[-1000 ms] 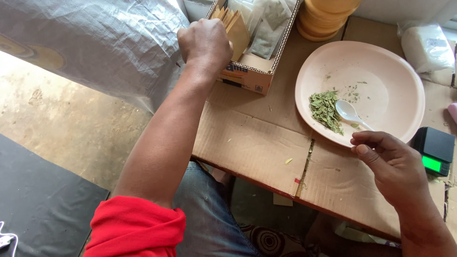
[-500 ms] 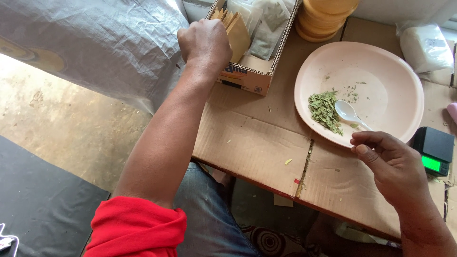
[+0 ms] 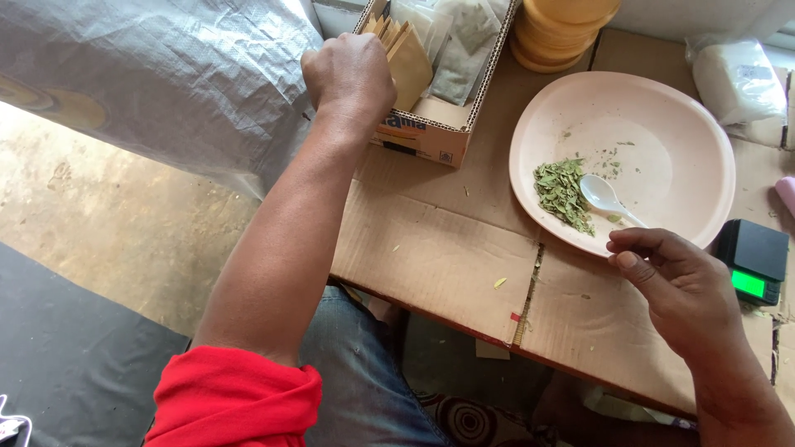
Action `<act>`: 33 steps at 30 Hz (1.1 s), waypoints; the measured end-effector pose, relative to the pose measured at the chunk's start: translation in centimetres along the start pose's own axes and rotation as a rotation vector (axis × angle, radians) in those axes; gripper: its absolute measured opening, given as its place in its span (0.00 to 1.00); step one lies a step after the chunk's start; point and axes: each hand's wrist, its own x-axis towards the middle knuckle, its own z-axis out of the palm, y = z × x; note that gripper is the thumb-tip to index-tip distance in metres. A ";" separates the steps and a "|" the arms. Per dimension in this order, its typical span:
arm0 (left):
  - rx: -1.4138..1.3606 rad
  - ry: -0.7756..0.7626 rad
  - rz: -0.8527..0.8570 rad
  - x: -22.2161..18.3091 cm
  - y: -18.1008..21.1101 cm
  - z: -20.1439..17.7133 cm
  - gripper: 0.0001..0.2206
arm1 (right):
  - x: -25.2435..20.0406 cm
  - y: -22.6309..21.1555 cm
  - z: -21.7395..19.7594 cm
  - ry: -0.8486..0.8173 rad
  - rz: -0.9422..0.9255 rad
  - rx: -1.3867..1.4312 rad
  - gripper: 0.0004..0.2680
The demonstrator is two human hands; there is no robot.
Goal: Filling small tea bags with loose tea leaves using a spoon and sealing them with a heat sealer.
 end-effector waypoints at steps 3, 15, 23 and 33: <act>-0.012 -0.003 -0.005 0.2 -0.2 0.2 0.07 | 0.0 -0.3 0.1 -0.001 0.015 0.019 0.06; -0.025 0.032 -0.006 -0.1 -0.3 0.4 0.04 | -0.2 -0.6 0.5 -0.004 -0.012 -0.014 0.07; -0.031 0.041 -0.008 -0.3 -0.5 0.0 0.03 | -0.3 -1.4 0.8 -0.001 -0.008 -0.119 0.06; -0.096 -0.013 0.004 -0.2 -0.5 -0.6 0.04 | -0.2 -1.8 0.8 -0.001 0.002 -0.116 0.07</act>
